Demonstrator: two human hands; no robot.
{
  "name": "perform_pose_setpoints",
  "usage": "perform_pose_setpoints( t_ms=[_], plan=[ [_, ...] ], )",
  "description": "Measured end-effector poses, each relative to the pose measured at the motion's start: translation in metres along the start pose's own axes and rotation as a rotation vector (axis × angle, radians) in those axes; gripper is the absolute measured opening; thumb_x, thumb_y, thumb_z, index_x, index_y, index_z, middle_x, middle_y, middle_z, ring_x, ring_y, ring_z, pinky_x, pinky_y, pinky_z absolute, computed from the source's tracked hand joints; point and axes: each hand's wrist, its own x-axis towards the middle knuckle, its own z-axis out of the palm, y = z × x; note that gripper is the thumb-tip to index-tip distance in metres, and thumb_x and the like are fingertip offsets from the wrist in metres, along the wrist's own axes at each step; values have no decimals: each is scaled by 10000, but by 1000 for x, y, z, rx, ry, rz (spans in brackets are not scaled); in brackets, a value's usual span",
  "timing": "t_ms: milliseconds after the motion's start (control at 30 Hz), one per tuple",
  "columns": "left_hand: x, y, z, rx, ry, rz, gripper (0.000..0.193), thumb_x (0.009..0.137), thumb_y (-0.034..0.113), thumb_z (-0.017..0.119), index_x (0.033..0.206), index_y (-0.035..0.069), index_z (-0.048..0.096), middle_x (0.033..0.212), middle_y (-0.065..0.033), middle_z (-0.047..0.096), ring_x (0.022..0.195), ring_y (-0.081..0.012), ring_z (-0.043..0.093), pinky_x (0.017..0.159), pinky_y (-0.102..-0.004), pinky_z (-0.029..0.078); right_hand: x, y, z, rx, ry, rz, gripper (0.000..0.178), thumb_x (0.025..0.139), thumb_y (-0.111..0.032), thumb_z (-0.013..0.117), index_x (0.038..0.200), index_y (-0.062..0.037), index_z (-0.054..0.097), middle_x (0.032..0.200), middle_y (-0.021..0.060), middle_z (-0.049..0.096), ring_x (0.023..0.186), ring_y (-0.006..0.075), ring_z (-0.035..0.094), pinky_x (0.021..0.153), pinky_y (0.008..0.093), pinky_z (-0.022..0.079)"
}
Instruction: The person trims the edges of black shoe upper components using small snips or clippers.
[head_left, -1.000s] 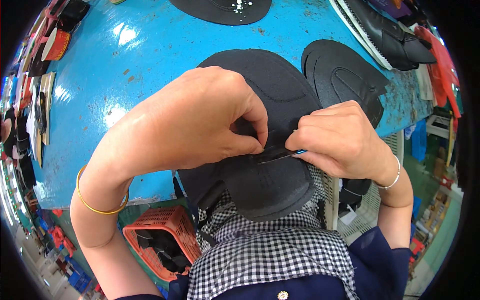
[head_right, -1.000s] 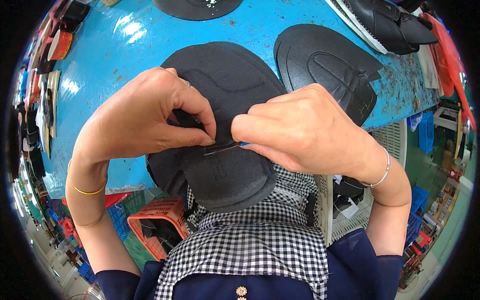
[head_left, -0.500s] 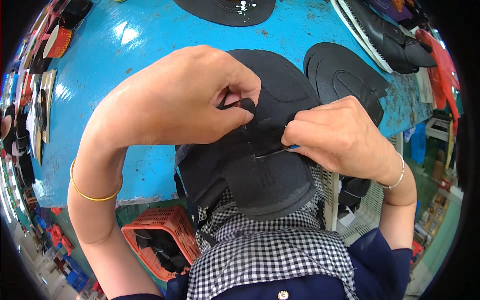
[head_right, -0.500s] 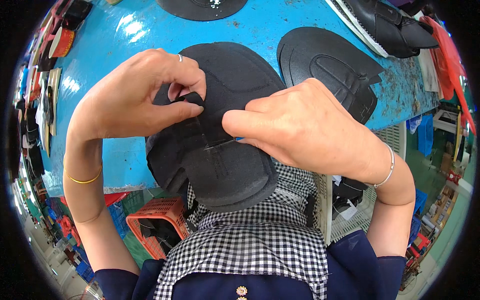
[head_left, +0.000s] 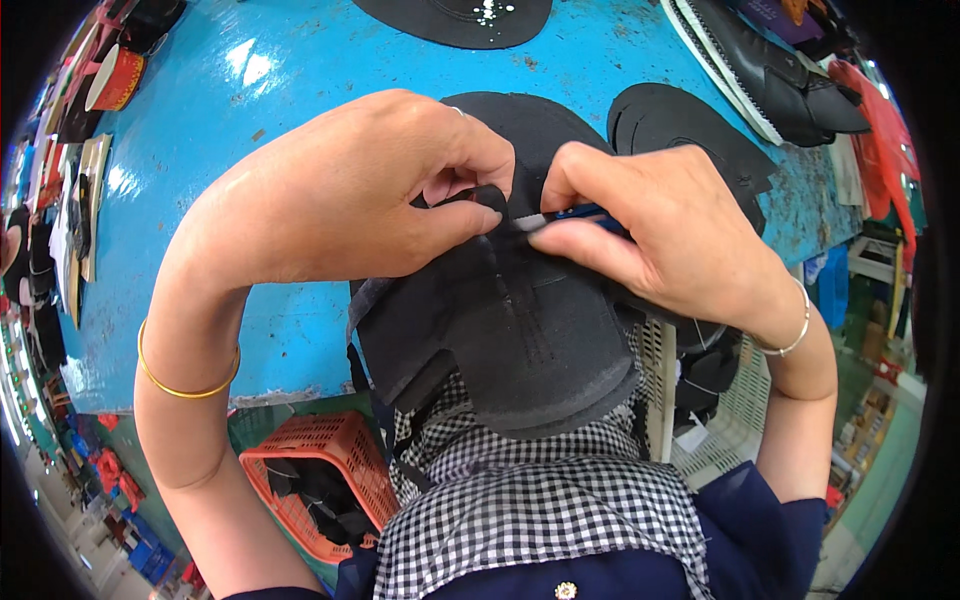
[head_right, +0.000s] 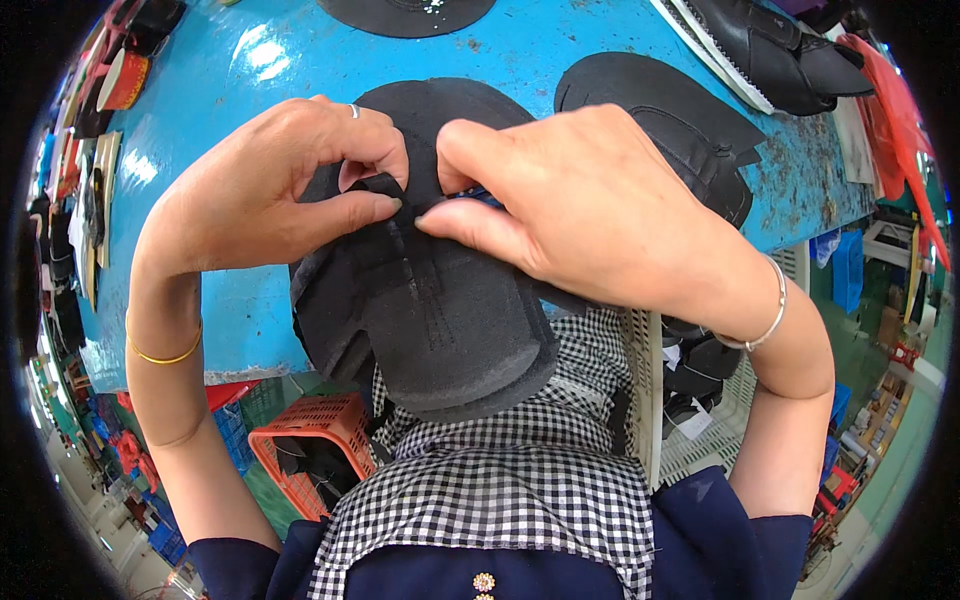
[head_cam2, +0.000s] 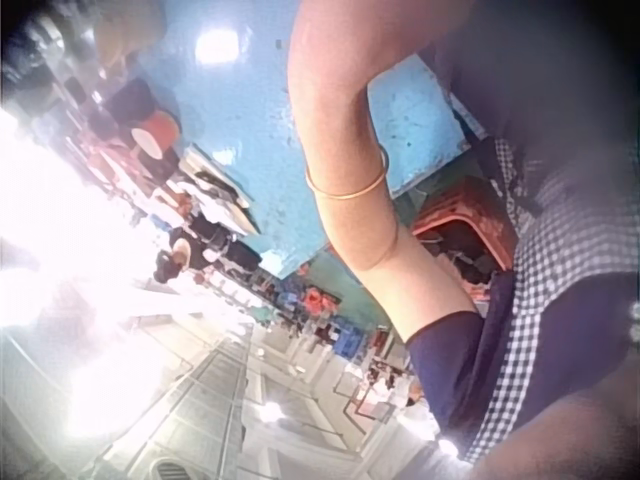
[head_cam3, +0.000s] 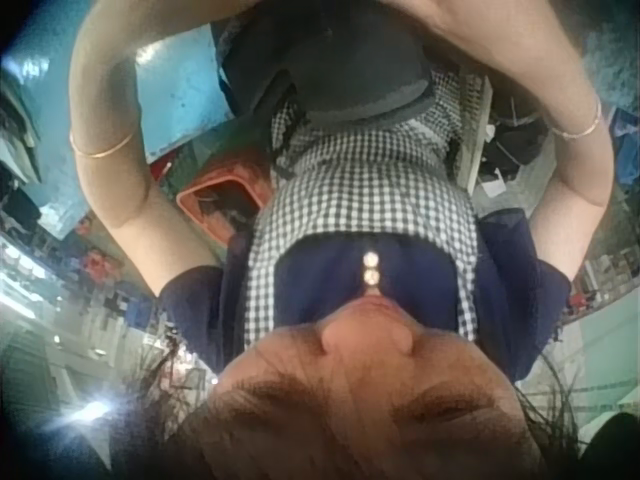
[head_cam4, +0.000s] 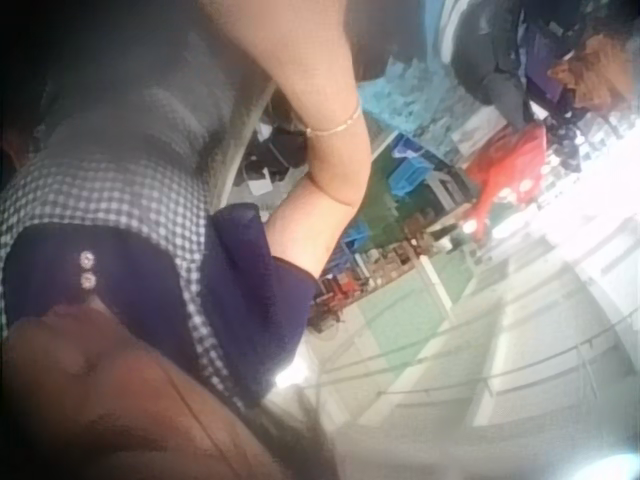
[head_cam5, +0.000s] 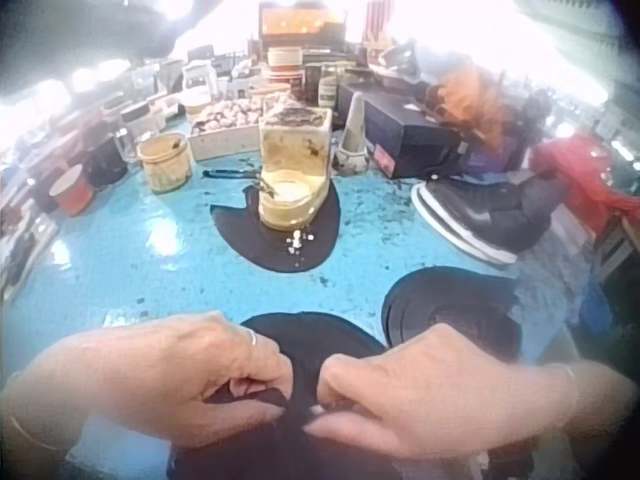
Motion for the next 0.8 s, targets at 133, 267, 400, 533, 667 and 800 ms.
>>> perform_pose_setpoints(
  t_ms=[133,267,400,533,667,800],
  plan=[
    [-6,-3,4,-37,129,64,126,859,78,696,921,-8,626,789,-76,605,737,-196,572,686,-333,474,4,7,0,-7,59,-32,214,869,-215,717,929,-52,591,662,85,600,578,279,600,531,351,433],
    [-12,-9,9,-279,133,-55,117,913,104,650,934,-2,604,770,-8,566,730,-105,541,671,-280,459,-1,-15,-11,142,7,31,260,795,-146,743,984,-24,614,776,94,650,585,205,629,529,305,462],
    [-12,1,3,-637,279,-202,95,953,146,609,974,54,610,694,95,454,586,8,376,526,-163,299,-11,-58,21,-521,15,-230,304,778,-128,668,1047,14,656,1018,212,712,482,143,578,402,238,433],
    [-36,-5,-19,-554,525,-197,210,970,222,591,1064,50,665,641,108,418,504,25,283,463,-188,173,-6,-84,48,-759,113,-133,232,771,-122,629,947,22,675,1052,290,696,414,76,490,355,221,368],
    [-52,-12,-37,-276,713,-126,320,1032,280,536,1196,40,671,715,75,548,516,15,316,474,-175,218,1,-70,41,-727,176,-182,147,785,-120,632,884,-12,623,884,215,711,434,68,501,352,238,365],
    [-63,-17,-24,-266,692,-218,294,1009,266,566,1163,23,627,708,46,580,560,1,486,506,-153,336,-18,-1,-14,-254,310,3,320,804,-36,679,1121,-8,648,997,89,697,905,215,668,777,300,528]
  ],
)
